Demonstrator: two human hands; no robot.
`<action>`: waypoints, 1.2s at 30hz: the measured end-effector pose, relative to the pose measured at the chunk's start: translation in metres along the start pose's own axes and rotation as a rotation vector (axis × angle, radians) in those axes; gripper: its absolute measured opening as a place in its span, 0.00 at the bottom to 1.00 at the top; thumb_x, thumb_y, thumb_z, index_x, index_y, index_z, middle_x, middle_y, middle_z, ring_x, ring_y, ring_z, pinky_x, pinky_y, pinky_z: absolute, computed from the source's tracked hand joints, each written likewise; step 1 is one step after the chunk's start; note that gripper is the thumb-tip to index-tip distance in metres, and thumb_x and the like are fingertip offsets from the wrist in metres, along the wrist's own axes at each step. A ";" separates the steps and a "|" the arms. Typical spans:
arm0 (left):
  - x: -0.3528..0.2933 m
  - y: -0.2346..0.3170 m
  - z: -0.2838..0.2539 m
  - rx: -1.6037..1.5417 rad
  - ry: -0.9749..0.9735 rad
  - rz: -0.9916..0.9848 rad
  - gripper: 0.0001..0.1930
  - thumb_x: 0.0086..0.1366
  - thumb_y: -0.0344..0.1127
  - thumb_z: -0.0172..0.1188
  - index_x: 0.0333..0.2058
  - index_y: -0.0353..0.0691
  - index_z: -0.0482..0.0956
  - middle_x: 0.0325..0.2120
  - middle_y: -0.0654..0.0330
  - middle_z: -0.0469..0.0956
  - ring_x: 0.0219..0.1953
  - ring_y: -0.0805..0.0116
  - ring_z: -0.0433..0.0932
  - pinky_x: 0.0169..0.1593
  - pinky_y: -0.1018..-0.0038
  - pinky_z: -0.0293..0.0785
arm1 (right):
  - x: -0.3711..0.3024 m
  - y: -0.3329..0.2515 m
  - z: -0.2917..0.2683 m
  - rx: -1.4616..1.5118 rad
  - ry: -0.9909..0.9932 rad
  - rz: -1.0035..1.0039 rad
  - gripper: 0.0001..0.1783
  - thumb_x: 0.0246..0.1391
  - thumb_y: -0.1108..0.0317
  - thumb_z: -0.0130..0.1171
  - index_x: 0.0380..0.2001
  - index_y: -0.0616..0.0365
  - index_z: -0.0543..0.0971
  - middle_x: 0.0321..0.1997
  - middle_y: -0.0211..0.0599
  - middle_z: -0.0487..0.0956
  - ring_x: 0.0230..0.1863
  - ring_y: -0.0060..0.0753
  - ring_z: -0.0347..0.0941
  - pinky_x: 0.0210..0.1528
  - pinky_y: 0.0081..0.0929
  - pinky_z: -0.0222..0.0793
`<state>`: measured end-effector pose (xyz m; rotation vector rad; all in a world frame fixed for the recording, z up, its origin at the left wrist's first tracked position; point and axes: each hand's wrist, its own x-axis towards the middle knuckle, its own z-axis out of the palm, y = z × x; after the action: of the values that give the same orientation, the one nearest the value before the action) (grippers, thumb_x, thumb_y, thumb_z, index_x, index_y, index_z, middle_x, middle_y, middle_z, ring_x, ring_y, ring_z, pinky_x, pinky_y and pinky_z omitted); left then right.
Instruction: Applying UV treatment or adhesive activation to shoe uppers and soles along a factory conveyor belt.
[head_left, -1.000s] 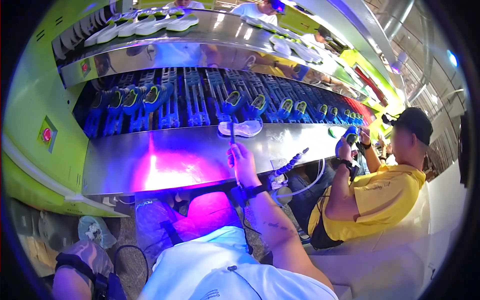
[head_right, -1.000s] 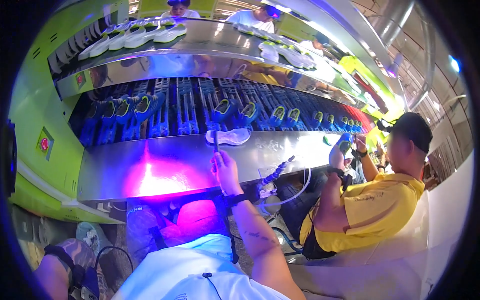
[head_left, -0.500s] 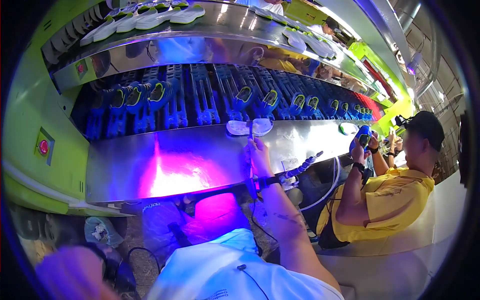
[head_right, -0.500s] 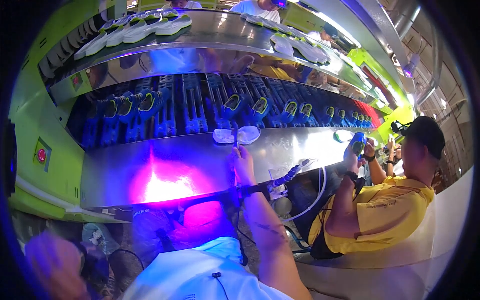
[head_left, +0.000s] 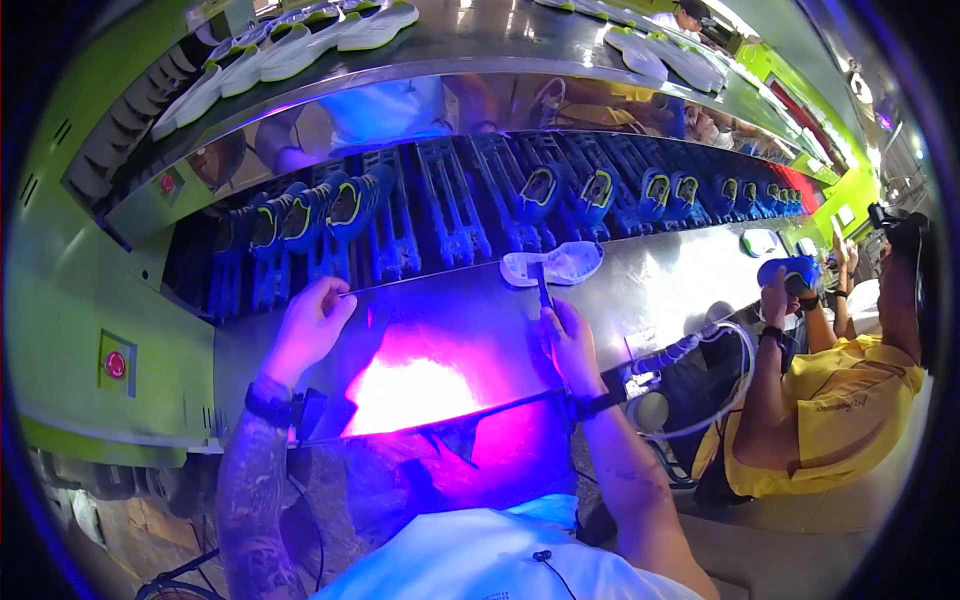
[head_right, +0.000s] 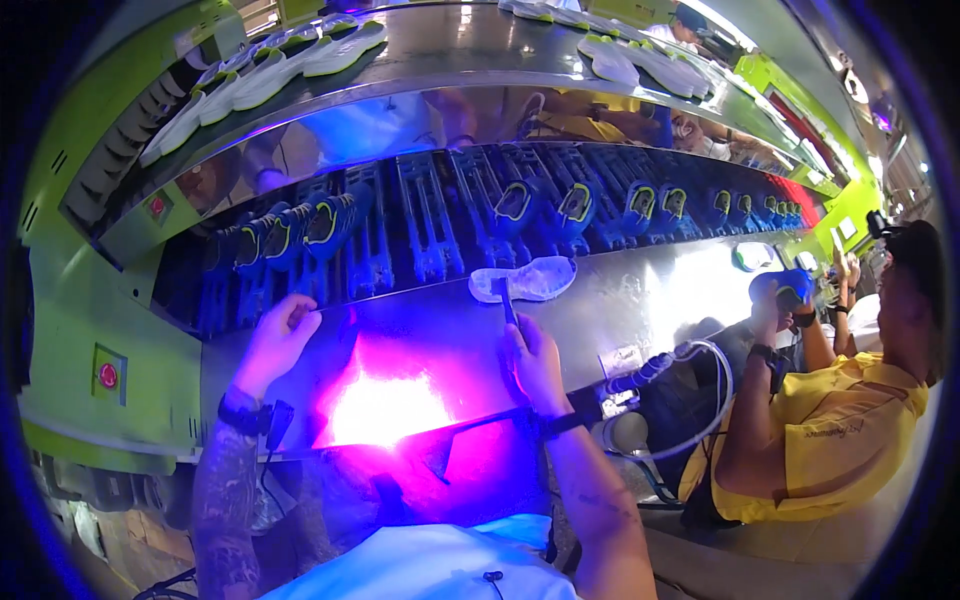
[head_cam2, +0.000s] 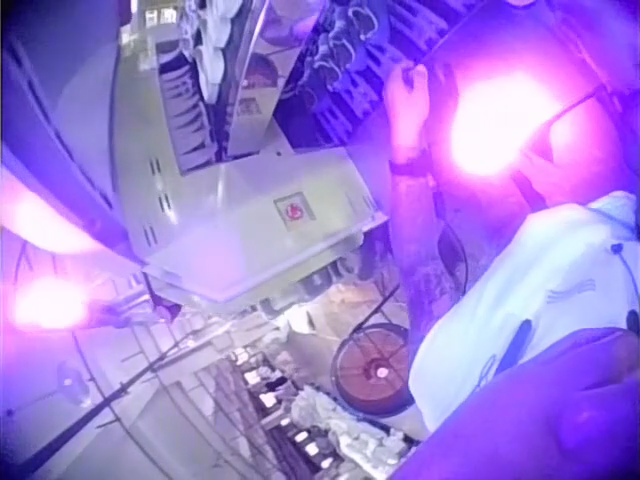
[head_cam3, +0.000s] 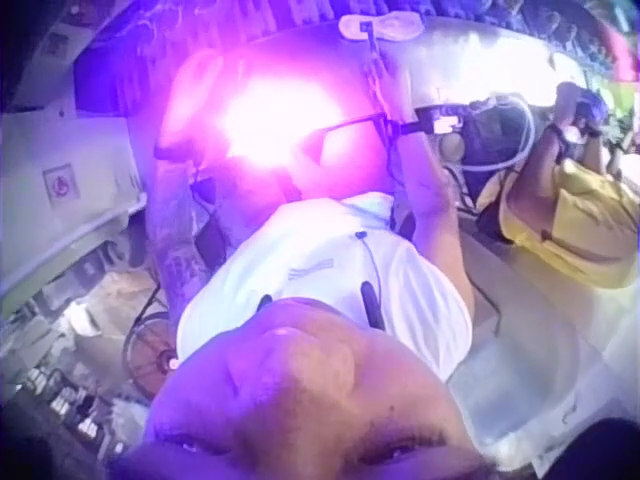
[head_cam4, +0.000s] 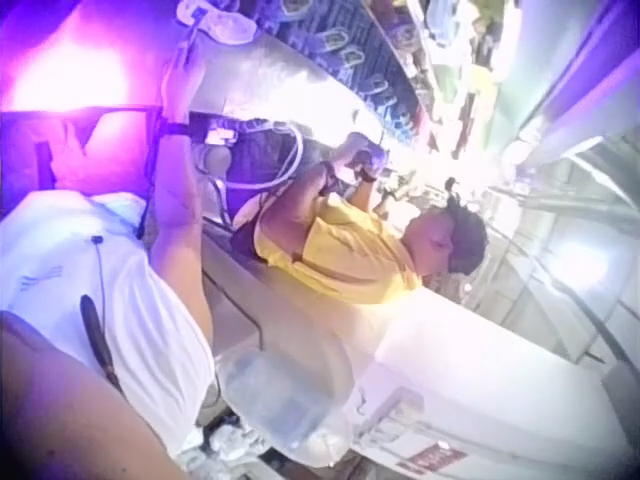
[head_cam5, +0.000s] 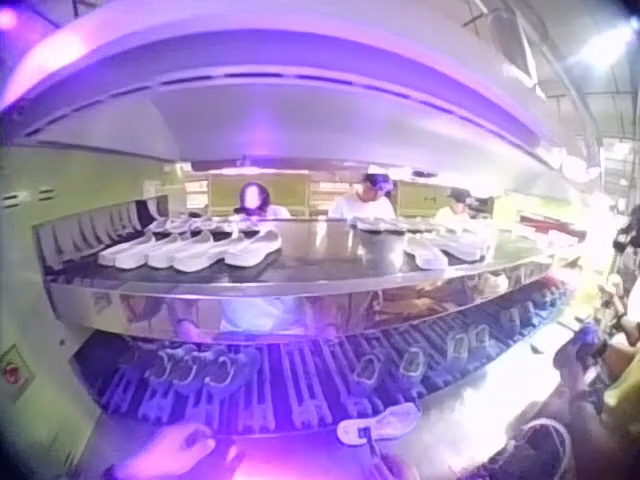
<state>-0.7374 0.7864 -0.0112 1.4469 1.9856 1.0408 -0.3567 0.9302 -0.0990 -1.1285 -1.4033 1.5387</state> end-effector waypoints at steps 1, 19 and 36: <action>0.015 -0.002 0.004 0.011 -0.005 -0.008 0.11 0.68 0.35 0.64 0.45 0.36 0.78 0.34 0.65 0.77 0.36 0.76 0.76 0.42 0.76 0.73 | 0.000 -0.004 0.008 -0.102 0.024 -0.122 0.14 0.71 0.65 0.54 0.53 0.62 0.75 0.27 0.22 0.74 0.22 0.12 0.65 0.23 0.16 0.60; 0.249 -0.081 0.026 0.408 0.279 0.000 0.33 0.53 0.49 0.72 0.53 0.33 0.76 0.51 0.42 0.79 0.50 0.42 0.79 0.53 0.52 0.76 | -0.015 -0.021 0.005 -0.243 0.033 -0.034 0.18 0.71 0.62 0.52 0.54 0.65 0.76 0.29 0.32 0.78 0.28 0.17 0.73 0.30 0.26 0.69; -0.156 0.037 0.030 -0.020 0.475 0.384 0.56 0.47 0.33 0.79 0.68 0.36 0.49 0.62 0.45 0.63 0.61 0.54 0.72 0.63 0.59 0.72 | -0.105 -0.062 0.107 -0.465 -0.326 -0.555 0.20 0.60 0.74 0.57 0.56 0.62 0.78 0.48 0.50 0.79 0.45 0.48 0.79 0.47 0.39 0.75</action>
<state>-0.6414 0.6549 -0.0091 1.7362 2.0306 1.6972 -0.4258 0.8033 -0.0242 -0.6524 -2.1556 1.0470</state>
